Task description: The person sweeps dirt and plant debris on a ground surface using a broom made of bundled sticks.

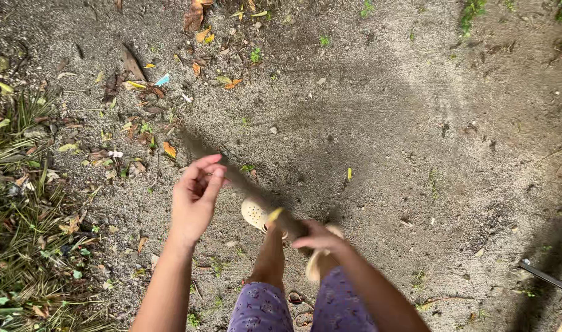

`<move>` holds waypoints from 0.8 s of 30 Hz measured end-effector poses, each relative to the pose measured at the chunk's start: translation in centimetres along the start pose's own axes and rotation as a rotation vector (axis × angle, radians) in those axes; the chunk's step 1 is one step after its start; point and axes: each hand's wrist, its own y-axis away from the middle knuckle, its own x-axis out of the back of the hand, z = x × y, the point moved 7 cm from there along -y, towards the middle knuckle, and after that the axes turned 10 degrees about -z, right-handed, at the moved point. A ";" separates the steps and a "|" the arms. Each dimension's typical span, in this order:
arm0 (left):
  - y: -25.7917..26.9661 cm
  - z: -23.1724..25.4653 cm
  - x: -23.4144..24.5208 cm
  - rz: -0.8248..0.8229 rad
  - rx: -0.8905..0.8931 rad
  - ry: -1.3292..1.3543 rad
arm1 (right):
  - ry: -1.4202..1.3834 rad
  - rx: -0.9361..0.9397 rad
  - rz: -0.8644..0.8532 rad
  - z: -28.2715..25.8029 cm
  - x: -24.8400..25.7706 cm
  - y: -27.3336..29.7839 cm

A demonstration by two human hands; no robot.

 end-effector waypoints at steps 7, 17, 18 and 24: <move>5.1 -3.8 -6.4 -0.077 -0.072 0.147 | -0.585 -0.161 0.339 14.9 14.6 16.5; 14.4 -9.6 -11.3 -0.066 0.030 0.121 | -0.925 -0.164 0.615 25.9 9.3 16.3; 15.2 -9.9 -11.1 -0.048 0.034 0.148 | -0.836 -0.191 0.509 24.4 5.8 12.5; 17.5 -9.4 -8.5 -0.018 0.068 0.082 | -0.320 -0.130 -0.033 12.7 -17.9 0.4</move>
